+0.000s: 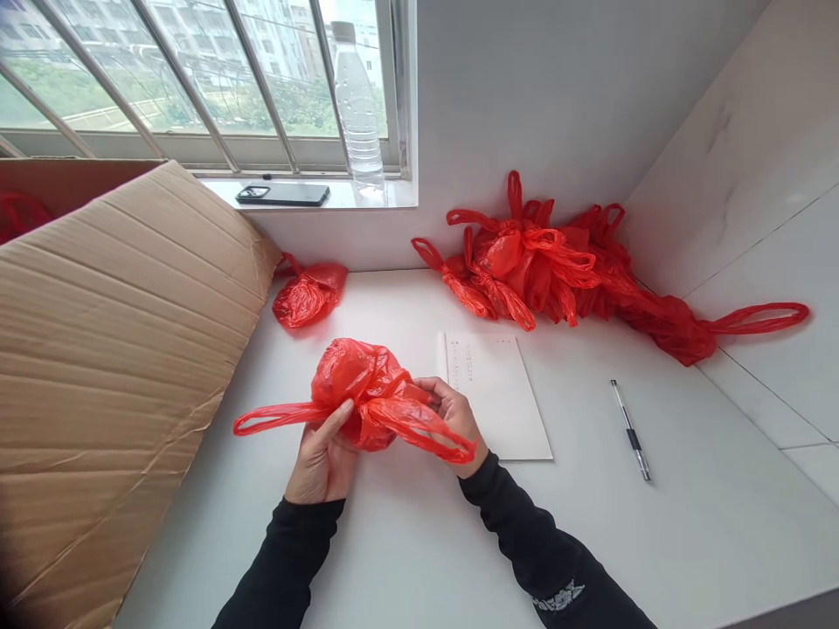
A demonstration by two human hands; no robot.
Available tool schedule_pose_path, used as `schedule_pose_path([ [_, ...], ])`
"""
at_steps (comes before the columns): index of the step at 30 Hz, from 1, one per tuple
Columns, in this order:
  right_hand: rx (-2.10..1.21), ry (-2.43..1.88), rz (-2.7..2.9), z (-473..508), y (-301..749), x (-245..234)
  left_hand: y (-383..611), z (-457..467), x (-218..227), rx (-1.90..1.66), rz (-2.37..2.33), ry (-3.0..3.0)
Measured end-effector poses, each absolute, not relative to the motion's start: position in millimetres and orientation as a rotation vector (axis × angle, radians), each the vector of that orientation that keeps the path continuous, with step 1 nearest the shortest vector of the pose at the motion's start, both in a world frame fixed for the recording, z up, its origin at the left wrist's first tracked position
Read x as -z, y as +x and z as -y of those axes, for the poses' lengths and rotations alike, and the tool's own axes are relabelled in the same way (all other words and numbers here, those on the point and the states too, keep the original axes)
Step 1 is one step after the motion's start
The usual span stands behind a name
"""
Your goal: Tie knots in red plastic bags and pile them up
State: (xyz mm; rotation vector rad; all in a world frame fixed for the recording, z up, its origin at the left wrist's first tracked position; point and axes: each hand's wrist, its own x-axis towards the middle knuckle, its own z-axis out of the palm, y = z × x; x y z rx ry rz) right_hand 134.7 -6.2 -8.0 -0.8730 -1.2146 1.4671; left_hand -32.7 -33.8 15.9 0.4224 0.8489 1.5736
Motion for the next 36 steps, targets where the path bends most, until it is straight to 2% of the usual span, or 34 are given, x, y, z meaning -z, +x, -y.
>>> schedule_pose_path([
  [4,-1.452,-0.805,1.081,5,138,8,-32,35,-15,-1.616,-0.845,0.453],
  [9,-1.44,-0.76,1.292,14,132,-3,-31,35,-16,-1.637,-0.903,0.493],
  [14,-1.28,-0.913,1.278,16,129,2,-31,36,-10,-1.618,-1.041,0.523],
  [18,-1.25,-0.955,1.127,14,128,10,-36,36,-13,-1.601,-1.302,0.729],
  [22,-1.211,-0.919,1.098,15,125,9,-45,35,-20,-1.738,-1.605,1.1],
  [25,-1.235,-0.92,1.223,17,124,3,-53,35,-20,-1.639,-1.804,1.229],
  [30,-1.197,-0.94,1.486,21,128,0,-57,40,-18,-1.488,-1.583,0.919],
  [36,-1.304,-0.898,1.534,25,125,1,-56,43,-16,-1.389,-1.493,0.981],
])
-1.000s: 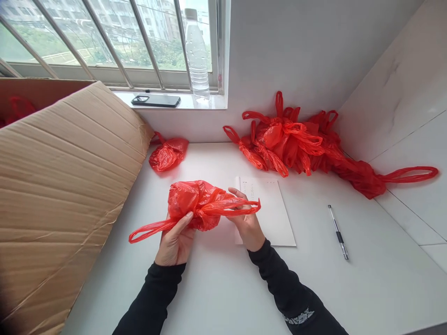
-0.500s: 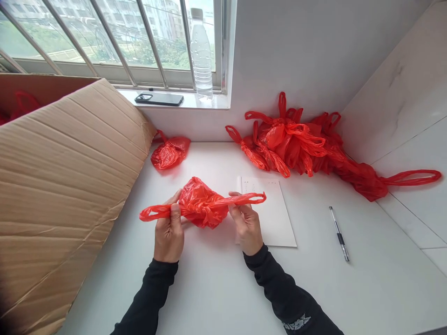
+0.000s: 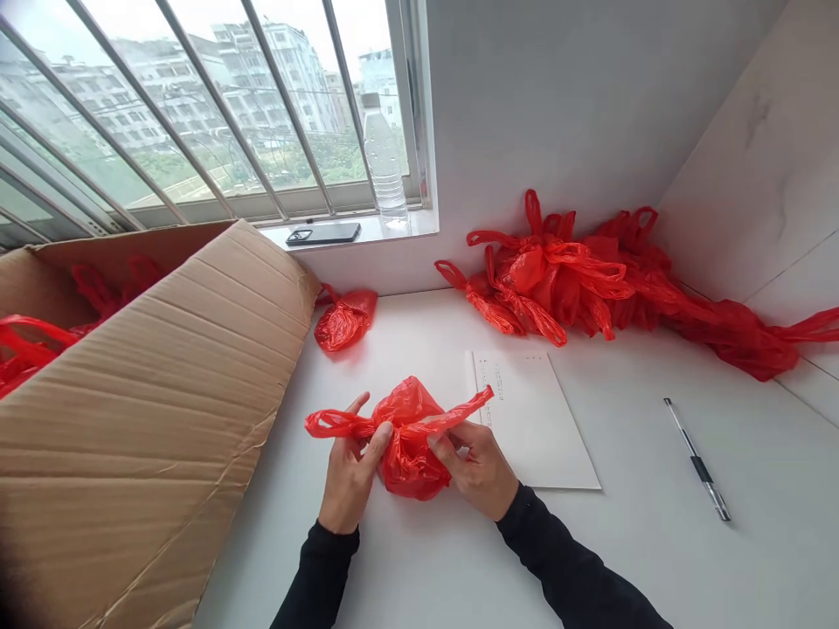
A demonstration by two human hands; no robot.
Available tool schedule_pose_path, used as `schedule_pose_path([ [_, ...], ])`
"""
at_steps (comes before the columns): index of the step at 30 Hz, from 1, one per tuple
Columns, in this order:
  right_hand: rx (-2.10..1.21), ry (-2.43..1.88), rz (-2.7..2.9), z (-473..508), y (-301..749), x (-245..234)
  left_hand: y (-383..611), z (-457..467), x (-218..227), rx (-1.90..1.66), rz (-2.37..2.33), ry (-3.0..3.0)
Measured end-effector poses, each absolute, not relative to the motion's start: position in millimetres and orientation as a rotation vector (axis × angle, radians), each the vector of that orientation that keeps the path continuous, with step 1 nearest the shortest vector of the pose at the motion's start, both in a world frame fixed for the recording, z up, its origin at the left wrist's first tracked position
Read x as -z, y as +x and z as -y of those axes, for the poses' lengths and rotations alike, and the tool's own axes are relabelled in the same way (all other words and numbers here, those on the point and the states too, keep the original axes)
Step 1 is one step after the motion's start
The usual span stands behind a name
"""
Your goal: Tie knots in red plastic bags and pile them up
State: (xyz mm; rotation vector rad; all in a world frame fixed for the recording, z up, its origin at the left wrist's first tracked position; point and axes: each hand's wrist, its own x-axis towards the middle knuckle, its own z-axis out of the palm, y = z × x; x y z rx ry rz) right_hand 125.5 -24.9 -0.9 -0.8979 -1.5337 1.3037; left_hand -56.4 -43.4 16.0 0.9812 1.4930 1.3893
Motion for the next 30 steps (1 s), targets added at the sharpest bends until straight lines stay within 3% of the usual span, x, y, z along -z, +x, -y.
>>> schedule_pose_path([
  [5,-1.338,-0.754,1.423,22,126,-2,-73,34,-16,-1.33,-1.481,1.065],
  [14,-1.465,-0.845,1.033,7,125,6,-79,-83,-69,-1.409,-1.91,1.614],
  [18,-1.48,-0.843,1.025,5,122,5,-68,-99,-43,-1.214,-2.085,1.995],
  [24,-1.479,-0.867,1.04,3,121,7,-55,-102,1,-0.632,-2.332,2.291],
  [30,-1.495,-0.905,1.09,2,118,7,-48,-145,0,-0.654,-2.561,2.135],
])
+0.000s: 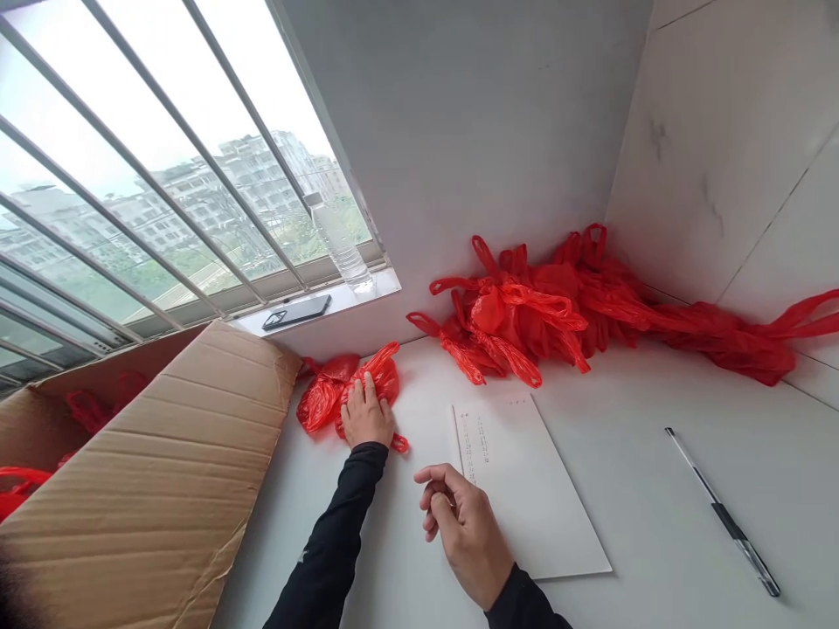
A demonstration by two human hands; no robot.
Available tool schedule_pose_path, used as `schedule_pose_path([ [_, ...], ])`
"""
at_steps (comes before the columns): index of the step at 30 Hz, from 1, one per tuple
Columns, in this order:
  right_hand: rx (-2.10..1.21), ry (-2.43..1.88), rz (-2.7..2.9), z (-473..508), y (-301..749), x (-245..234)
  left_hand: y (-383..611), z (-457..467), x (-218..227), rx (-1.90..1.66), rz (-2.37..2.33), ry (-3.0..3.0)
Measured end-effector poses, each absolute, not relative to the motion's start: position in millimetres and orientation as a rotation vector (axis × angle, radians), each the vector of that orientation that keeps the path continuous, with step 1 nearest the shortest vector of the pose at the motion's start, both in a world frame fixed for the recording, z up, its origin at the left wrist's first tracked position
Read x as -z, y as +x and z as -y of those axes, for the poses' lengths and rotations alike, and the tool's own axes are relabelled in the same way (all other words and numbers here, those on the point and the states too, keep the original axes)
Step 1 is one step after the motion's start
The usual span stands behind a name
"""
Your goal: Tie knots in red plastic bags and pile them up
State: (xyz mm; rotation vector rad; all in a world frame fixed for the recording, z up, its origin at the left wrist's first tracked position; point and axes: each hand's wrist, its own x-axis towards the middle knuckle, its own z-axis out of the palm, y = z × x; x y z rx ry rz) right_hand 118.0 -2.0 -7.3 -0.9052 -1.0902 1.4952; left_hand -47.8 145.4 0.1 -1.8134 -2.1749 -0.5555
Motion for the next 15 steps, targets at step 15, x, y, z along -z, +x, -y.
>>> schedule_pose_path([
  [15,-1.409,-1.028,1.25,-4,113,-4,-1,-207,-27,0.843,2.062,-2.021],
])
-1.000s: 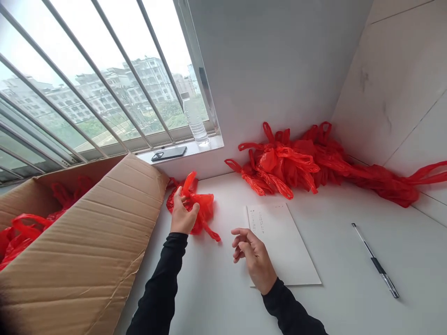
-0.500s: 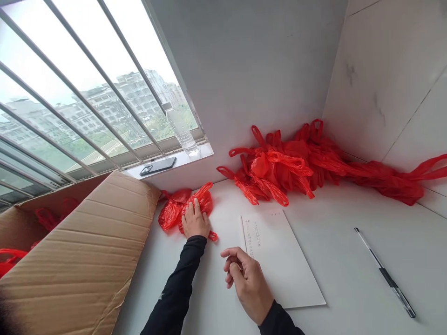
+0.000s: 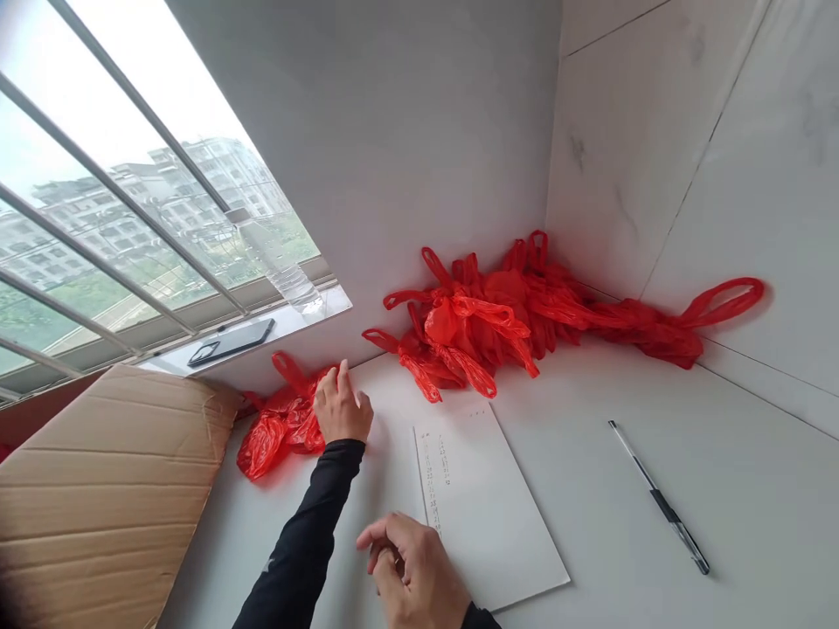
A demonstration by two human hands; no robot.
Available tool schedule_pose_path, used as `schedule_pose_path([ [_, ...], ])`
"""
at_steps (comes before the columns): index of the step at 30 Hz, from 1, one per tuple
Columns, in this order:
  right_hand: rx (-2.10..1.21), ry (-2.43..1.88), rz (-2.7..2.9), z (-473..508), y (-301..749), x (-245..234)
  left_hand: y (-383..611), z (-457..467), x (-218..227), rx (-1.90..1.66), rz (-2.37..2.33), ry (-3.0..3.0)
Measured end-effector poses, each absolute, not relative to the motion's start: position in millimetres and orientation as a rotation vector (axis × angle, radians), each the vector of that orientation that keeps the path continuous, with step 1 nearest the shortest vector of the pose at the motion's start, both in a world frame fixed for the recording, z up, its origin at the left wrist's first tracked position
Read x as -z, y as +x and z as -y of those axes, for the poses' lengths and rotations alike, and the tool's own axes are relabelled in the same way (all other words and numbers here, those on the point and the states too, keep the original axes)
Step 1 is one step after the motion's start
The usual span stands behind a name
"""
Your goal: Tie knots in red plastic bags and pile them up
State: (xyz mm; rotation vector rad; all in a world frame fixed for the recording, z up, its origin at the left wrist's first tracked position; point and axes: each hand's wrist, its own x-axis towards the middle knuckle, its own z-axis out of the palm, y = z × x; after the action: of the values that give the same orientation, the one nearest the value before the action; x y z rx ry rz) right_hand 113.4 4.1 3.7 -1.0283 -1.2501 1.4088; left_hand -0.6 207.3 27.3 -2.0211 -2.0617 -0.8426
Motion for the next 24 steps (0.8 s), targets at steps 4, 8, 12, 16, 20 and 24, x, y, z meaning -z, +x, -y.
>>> schedule_pose_path([
  [4,-1.357,-1.031,1.275,-3,115,-6,47,-210,-39,0.998,1.948,-2.589],
  [8,-1.389,-1.021,1.232,-2,116,-9,62,-220,-46,1.294,2.059,-2.614],
  [12,-1.478,-0.861,0.97,-7,121,-10,41,-210,-64,1.83,2.082,-2.493],
  [16,-1.616,-0.681,0.527,-16,130,-6,12,-158,-93,2.372,1.997,-2.314],
  [20,-1.68,-0.588,0.361,-19,133,-7,-8,-86,-107,3.178,2.002,-1.985],
  [24,-1.592,-0.546,0.465,-14,133,-15,-17,-28,-81,3.388,2.398,-1.81],
])
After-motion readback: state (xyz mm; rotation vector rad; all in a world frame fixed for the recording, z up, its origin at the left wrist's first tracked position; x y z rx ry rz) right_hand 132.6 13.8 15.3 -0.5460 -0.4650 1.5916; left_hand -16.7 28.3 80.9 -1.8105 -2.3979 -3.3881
